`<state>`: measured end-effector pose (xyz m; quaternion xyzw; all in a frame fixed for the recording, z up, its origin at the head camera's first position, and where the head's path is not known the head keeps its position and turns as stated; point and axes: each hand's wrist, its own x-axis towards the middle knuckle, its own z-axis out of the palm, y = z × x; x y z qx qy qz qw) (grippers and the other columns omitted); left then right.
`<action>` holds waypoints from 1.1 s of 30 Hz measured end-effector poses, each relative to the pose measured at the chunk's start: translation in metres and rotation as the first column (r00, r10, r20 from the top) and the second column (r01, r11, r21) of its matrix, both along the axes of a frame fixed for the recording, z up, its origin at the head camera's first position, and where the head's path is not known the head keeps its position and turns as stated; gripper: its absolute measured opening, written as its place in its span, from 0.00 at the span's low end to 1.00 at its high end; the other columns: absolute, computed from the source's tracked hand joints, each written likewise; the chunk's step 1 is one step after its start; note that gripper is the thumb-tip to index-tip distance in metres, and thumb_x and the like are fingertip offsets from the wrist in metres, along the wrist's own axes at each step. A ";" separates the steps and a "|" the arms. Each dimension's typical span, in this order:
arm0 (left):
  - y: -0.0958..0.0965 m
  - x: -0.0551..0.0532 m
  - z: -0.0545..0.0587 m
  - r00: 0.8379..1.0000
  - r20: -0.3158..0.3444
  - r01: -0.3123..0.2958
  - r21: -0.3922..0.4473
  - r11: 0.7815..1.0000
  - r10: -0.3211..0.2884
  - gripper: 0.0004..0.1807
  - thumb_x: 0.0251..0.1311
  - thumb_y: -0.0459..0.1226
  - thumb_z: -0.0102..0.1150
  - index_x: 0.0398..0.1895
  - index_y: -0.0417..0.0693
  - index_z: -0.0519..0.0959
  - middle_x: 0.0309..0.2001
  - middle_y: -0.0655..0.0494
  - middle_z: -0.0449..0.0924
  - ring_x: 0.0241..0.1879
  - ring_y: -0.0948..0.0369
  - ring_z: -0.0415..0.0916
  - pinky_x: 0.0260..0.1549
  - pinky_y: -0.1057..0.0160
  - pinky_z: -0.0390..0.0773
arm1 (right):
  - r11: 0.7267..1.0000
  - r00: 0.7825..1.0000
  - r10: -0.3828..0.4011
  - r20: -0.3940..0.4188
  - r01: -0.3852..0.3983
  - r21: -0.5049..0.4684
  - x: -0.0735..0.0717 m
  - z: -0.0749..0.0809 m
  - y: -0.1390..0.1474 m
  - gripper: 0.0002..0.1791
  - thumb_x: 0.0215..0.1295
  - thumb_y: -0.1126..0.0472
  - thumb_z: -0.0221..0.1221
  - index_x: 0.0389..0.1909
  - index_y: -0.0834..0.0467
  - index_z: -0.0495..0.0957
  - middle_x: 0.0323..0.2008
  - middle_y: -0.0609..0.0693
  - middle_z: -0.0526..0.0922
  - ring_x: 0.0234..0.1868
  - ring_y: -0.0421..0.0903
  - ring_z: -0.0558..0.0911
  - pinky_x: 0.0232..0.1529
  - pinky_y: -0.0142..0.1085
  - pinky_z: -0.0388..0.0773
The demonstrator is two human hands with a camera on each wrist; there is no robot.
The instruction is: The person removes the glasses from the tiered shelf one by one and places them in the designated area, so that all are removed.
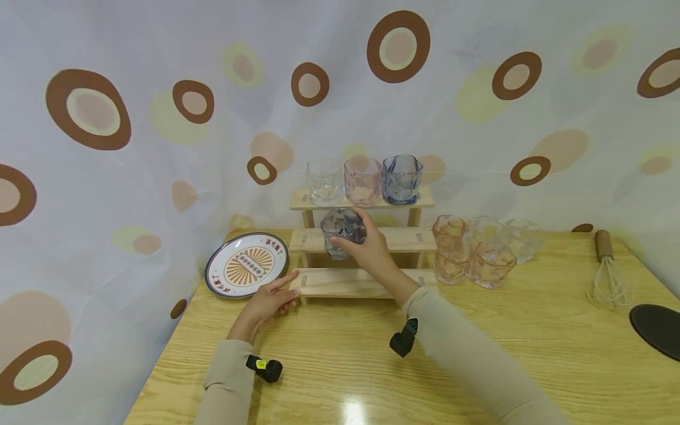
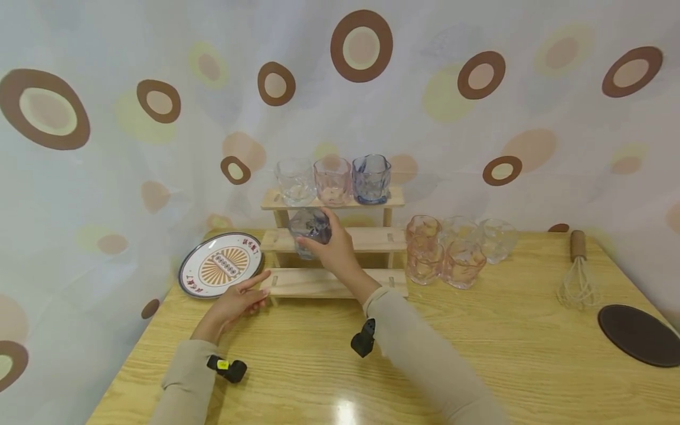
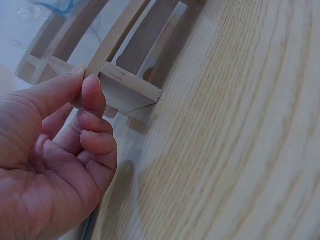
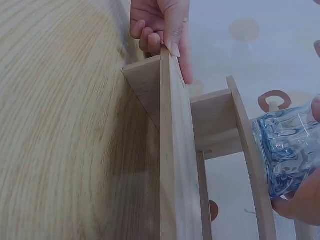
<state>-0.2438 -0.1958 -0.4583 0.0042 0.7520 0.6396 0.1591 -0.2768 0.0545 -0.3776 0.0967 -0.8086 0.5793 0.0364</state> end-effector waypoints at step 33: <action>0.000 0.002 0.002 0.999 0.014 0.032 0.018 0.999 -0.033 0.31 0.64 0.37 0.58 0.70 0.52 0.63 0.22 0.58 0.79 0.23 0.67 0.70 0.24 0.70 0.68 | 0.926 0.924 -0.370 -0.101 0.375 0.040 0.056 0.003 0.223 0.47 0.62 0.50 0.61 0.75 0.44 0.43 0.64 0.65 0.62 0.48 0.37 0.72 0.35 0.20 0.73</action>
